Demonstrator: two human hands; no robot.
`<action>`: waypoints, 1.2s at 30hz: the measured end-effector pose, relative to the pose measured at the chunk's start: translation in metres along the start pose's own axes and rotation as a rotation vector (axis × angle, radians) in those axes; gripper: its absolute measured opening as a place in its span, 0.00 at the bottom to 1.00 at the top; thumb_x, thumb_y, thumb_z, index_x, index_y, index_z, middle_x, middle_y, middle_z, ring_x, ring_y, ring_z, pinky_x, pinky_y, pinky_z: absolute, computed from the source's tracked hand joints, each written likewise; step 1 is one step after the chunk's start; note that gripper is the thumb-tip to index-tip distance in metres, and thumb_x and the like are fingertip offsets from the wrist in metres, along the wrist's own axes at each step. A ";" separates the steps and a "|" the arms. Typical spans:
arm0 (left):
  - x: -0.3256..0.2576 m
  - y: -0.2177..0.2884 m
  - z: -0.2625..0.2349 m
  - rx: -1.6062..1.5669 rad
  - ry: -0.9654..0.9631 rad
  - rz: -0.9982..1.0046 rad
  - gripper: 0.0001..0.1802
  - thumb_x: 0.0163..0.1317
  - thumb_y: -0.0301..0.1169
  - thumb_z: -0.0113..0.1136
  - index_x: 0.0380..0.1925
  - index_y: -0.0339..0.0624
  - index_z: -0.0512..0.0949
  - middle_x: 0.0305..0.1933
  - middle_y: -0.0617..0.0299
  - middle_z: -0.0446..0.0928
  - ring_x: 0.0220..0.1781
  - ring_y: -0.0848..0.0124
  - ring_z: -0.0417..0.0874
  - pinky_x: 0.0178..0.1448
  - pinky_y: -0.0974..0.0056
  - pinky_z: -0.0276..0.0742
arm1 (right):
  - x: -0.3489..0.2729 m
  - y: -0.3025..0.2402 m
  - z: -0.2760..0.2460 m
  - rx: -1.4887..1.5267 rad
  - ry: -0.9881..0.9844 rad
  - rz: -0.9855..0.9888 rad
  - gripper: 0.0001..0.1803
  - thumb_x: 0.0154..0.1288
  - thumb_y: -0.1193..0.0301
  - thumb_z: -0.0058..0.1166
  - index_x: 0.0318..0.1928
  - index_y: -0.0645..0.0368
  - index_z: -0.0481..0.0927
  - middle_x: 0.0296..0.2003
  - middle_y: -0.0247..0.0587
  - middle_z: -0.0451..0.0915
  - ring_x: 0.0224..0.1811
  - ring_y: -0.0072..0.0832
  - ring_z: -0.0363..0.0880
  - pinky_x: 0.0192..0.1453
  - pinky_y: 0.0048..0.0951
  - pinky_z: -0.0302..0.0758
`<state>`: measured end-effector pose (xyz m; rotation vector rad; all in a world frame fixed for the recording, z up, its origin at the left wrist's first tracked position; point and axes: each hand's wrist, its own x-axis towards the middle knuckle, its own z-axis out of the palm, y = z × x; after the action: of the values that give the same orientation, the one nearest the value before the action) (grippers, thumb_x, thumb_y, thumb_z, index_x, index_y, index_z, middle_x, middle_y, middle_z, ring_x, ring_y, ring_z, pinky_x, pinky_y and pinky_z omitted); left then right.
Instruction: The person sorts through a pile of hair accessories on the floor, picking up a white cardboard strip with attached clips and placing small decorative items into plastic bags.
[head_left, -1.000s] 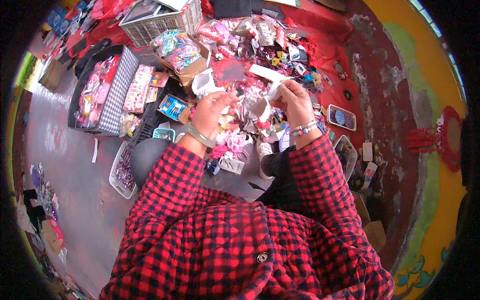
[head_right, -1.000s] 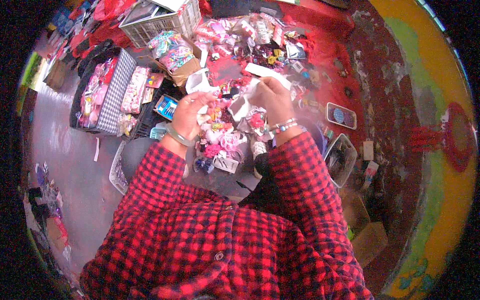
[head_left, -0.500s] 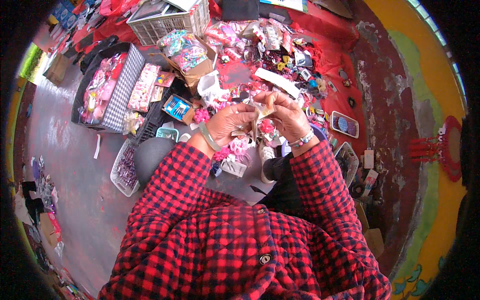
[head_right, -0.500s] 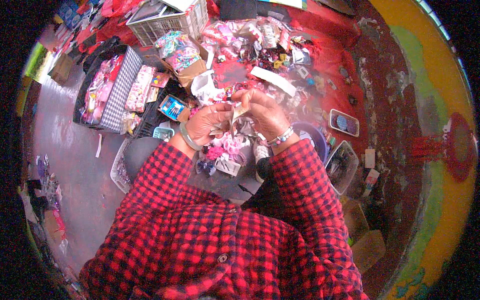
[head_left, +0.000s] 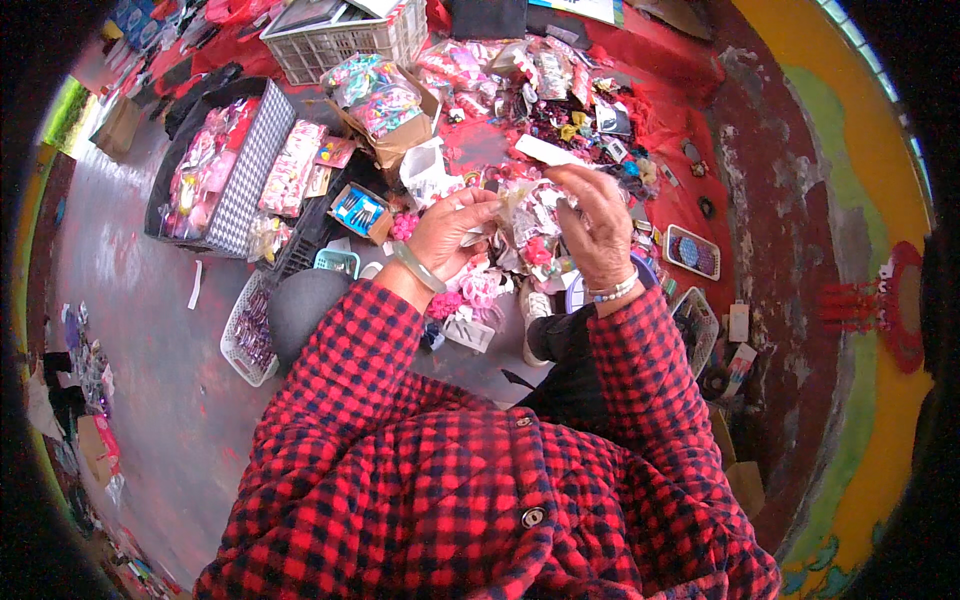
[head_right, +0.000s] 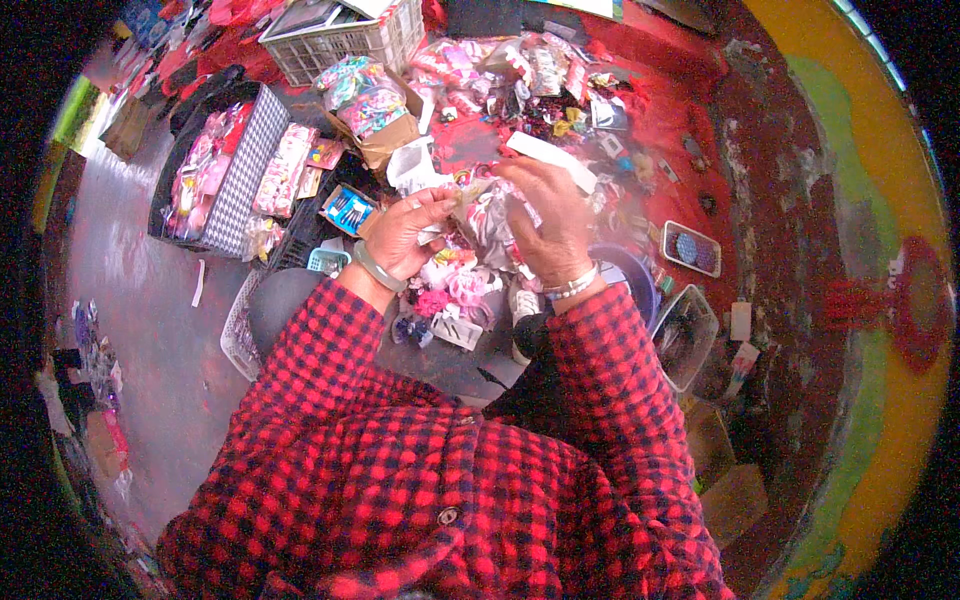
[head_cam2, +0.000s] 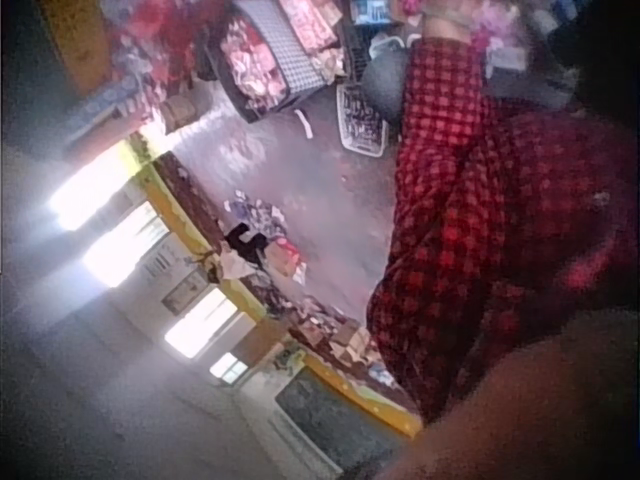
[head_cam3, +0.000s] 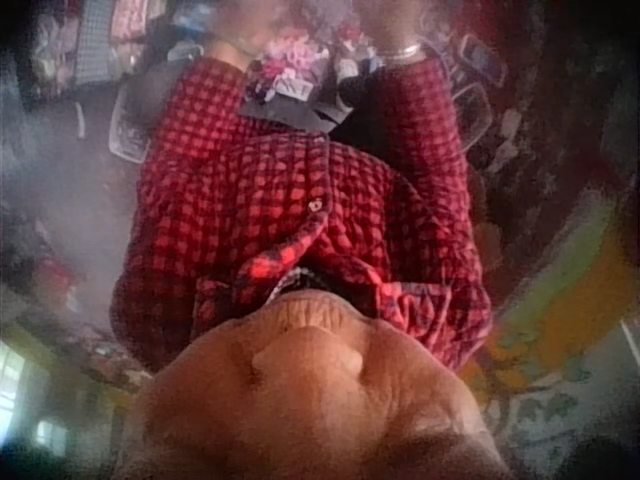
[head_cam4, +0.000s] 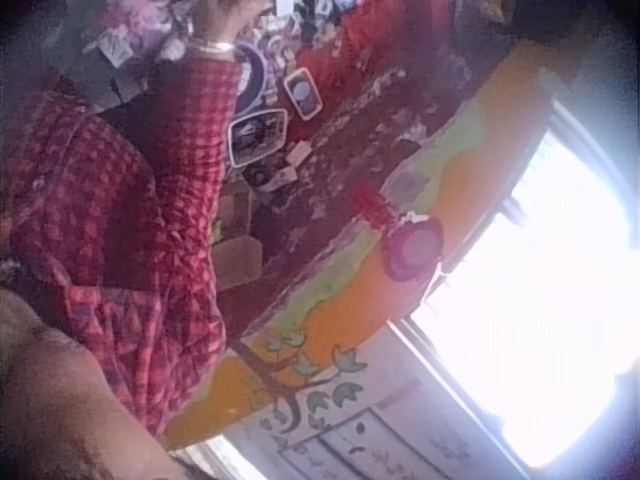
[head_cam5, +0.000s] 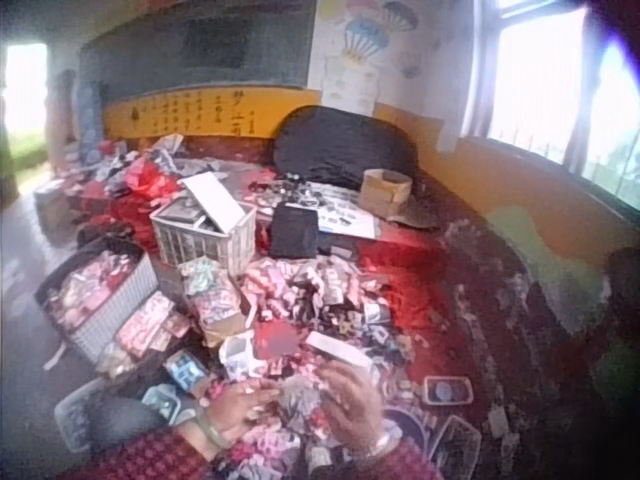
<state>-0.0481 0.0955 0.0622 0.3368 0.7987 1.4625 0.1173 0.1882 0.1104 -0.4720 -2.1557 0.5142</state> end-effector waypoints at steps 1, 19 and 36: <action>0.000 0.000 0.000 0.003 0.011 0.004 0.06 0.56 0.28 0.55 0.34 0.42 0.72 0.27 0.66 0.75 0.19 0.81 0.71 0.17 0.77 0.62 | 0.000 -0.002 0.003 -0.013 -0.062 -0.023 0.16 0.47 0.83 0.49 0.40 0.60 0.77 0.40 0.42 0.75 0.43 0.36 0.74 0.45 0.30 0.71; 0.000 -0.005 -0.005 0.131 -0.141 0.034 0.08 0.50 0.23 0.58 0.32 0.39 0.74 0.25 0.64 0.75 0.17 0.82 0.68 0.18 0.78 0.61 | -0.015 0.006 0.015 0.239 -0.381 0.271 0.14 0.58 0.73 0.50 0.45 0.64 0.75 0.38 0.45 0.78 0.42 0.29 0.76 0.46 0.26 0.71; -0.001 -0.008 -0.006 0.332 -0.132 0.144 0.08 0.48 0.20 0.55 0.30 0.38 0.75 0.26 0.65 0.74 0.19 0.83 0.68 0.20 0.78 0.59 | -0.011 -0.007 0.013 0.118 -0.384 0.284 0.13 0.57 0.67 0.52 0.40 0.62 0.78 0.24 0.47 0.79 0.26 0.28 0.79 0.31 0.27 0.73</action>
<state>-0.0460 0.0920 0.0535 0.7481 0.9254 1.4225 0.1123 0.1740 0.0999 -0.6615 -2.4158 0.9494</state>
